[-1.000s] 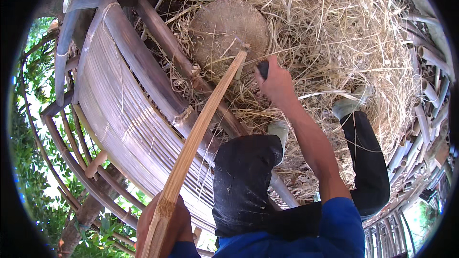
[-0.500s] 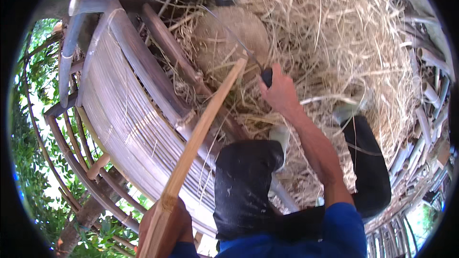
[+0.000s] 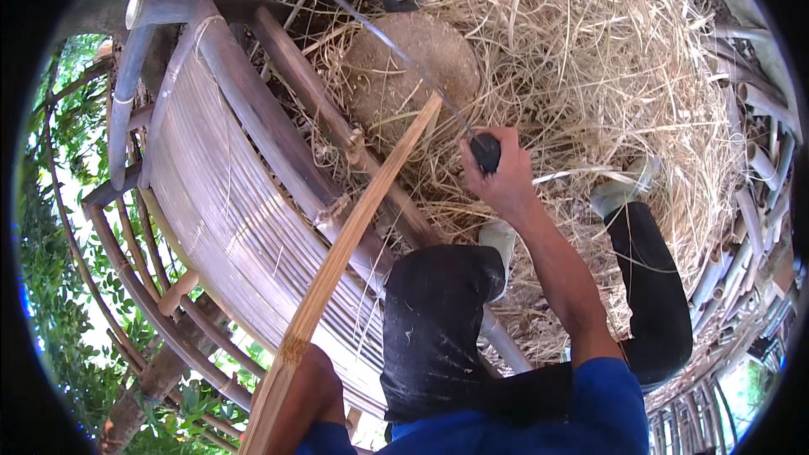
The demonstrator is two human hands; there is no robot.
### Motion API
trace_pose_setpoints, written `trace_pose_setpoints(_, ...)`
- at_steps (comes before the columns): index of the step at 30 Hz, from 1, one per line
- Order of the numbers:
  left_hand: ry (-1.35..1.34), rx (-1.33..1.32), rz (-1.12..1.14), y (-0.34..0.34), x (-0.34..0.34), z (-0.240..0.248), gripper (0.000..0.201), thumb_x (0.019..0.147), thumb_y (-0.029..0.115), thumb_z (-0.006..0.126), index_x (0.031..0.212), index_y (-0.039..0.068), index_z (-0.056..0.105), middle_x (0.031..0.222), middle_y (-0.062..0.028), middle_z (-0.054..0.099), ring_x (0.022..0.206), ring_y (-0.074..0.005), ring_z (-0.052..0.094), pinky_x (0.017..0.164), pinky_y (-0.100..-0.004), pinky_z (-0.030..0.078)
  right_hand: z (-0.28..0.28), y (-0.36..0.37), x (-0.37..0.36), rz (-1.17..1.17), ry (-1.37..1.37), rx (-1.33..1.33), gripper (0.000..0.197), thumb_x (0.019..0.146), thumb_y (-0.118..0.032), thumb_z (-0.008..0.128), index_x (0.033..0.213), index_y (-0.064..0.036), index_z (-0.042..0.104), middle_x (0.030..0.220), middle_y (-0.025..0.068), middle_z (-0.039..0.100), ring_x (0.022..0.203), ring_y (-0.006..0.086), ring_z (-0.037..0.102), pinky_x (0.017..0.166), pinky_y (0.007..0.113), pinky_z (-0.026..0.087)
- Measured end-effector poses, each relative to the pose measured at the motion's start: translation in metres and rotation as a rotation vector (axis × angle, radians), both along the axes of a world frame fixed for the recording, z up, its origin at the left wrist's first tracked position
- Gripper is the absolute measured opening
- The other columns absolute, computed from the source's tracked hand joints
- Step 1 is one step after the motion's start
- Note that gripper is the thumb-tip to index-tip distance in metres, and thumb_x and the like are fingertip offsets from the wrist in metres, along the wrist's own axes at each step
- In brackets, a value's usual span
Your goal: The person uses a knife to shave a thin strip of bamboo by hand, adjusts the position of a bamboo frame, and moves several bamboo stalks.
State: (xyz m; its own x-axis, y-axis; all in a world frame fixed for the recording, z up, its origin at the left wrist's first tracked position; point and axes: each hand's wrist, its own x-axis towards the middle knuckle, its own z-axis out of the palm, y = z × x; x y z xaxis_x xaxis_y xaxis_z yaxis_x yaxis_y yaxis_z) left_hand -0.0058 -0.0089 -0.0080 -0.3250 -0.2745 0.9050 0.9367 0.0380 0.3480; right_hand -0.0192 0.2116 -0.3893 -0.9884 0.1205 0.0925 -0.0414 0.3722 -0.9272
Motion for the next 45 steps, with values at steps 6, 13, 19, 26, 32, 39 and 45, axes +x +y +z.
trace_pose_setpoints(6, 0.183, 0.302, -0.282, 0.011, 0.008, 0.011, 0.050, 0.107, 0.053, 0.049, 0.079, 0.013, 0.048, 0.067, 0.0059, 0.041, 0.052, -0.0021, 0.041, 0.041, -0.0201, 0.032, -0.017, 0.008, 0.000, 0.126, -0.518, 0.183, 0.036, 0.095, -0.026, 0.070, 0.113, -0.0020, 0.051, 0.081, 0.0271, 0.068, 0.075, 0.0501, 0.067, 0.065, 0.050, 0.053)
trace_pose_setpoints(13, -0.298, 0.038, -0.095, -0.005, 0.020, 0.032, 0.035, 0.103, 0.036, 0.058, 0.080, 0.011, 0.049, 0.066, 0.0013, 0.044, 0.053, -0.0125, 0.042, 0.051, -0.0258, 0.038, 0.099, 0.013, 0.034, 0.063, -0.291, 0.124, 0.031, 0.094, -0.020, 0.072, 0.116, -0.0045, 0.056, 0.081, 0.0223, 0.068, 0.071, 0.0427, 0.069, 0.061, 0.049, 0.052)
trace_pose_setpoints(19, -0.331, 0.112, 0.029, 0.020, 0.029, 0.017, 0.049, 0.111, 0.051, 0.040, 0.081, 0.012, 0.049, 0.064, 0.0007, 0.039, 0.049, -0.0105, 0.034, 0.044, -0.0270, 0.033, 0.175, 0.007, 0.075, 0.095, -0.138, 0.223, 0.025, 0.096, -0.020, 0.070, 0.113, -0.0063, 0.058, 0.085, 0.0187, 0.066, 0.075, 0.0403, 0.068, 0.064, 0.046, 0.052)
trace_pose_setpoints(26, -0.309, 0.139, -0.244, 0.024, 0.054, 0.010, 0.049, 0.104, 0.057, 0.049, 0.078, 0.016, 0.040, 0.058, 0.0036, 0.032, 0.043, -0.0082, 0.023, 0.041, -0.0270, 0.019, 0.256, -0.018, 0.109, 0.265, 0.040, 0.229, 0.021, 0.098, -0.020, 0.066, 0.115, -0.0086, 0.060, 0.088, 0.0143, 0.066, 0.067, 0.0332, 0.069, 0.056, 0.040, 0.056)
trace_pose_setpoints(32, -0.283, 0.161, -0.239, 0.031, 0.062, 0.001, 0.047, 0.097, 0.053, 0.058, 0.073, 0.017, 0.038, 0.052, 0.0047, 0.031, 0.040, -0.0071, 0.020, 0.039, -0.0272, 0.016, 0.280, -0.019, 0.127, 0.404, 0.241, 0.199, 0.021, 0.096, -0.020, 0.068, 0.112, -0.0082, 0.061, 0.085, 0.0118, 0.061, 0.064, 0.0310, 0.068, 0.054, 0.040, 0.058)
trace_pose_setpoints(39, -0.262, 0.153, -0.288, 0.017, 0.062, 0.009, 0.044, 0.095, 0.049, 0.059, 0.072, 0.017, 0.039, 0.051, 0.0058, 0.030, 0.040, -0.0058, 0.019, 0.037, -0.0258, 0.015, 0.229, -0.020, 0.106, 0.355, 0.085, 0.232, 0.020, 0.094, -0.022, 0.070, 0.108, -0.0098, 0.060, 0.081, 0.0113, 0.061, 0.062, 0.0306, 0.067, 0.053, 0.041, 0.058)
trace_pose_setpoints(45, -0.227, 0.208, -0.382, 0.015, 0.052, 0.006, 0.042, 0.094, 0.045, 0.061, 0.071, 0.017, 0.040, 0.052, 0.0064, 0.030, 0.040, -0.0053, 0.020, 0.038, -0.0252, 0.015, 0.138, -0.011, 0.071, 0.335, 0.031, 0.349, 0.018, 0.096, -0.022, 0.068, 0.105, -0.0103, 0.059, 0.080, 0.0117, 0.061, 0.059, 0.0312, 0.066, 0.047, 0.041, 0.056)
